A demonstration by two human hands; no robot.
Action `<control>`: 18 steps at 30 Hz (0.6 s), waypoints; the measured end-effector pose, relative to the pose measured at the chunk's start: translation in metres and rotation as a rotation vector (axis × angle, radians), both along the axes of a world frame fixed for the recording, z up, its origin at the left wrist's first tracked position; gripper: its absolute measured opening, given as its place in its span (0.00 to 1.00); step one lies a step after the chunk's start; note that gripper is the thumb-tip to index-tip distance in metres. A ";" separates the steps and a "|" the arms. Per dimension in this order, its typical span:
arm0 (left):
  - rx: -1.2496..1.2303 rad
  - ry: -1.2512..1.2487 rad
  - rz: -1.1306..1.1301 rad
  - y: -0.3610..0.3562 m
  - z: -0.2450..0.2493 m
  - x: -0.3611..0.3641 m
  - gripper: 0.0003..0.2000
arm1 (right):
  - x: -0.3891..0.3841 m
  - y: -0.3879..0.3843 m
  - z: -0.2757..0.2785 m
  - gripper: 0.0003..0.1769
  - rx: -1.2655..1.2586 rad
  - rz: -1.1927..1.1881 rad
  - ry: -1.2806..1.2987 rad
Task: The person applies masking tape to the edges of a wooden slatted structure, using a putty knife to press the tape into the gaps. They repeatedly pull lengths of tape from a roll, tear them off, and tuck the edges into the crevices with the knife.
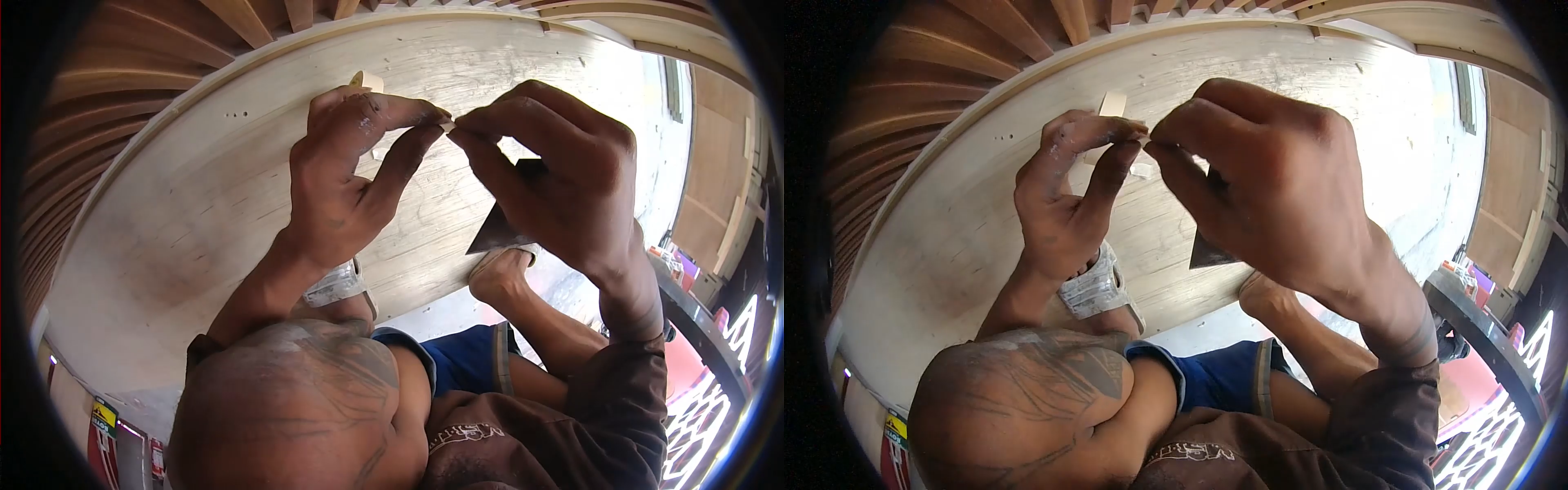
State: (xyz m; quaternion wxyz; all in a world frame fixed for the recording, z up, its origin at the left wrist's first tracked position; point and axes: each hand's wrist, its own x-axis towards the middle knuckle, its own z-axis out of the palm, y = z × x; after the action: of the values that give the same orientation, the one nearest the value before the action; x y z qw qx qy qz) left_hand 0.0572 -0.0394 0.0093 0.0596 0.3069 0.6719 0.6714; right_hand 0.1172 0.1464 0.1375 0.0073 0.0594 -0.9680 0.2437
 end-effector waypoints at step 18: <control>-0.399 0.289 0.125 -0.005 -0.040 0.020 0.53 | 0.000 -0.003 0.023 0.12 -0.055 0.028 0.084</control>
State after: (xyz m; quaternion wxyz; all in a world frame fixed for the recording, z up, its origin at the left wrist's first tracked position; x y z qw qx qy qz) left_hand 0.0770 -0.0441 -0.0304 -0.0194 0.3398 0.8103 0.4771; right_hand 0.1173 0.1439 0.1608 0.0462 0.0831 -0.9588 0.2677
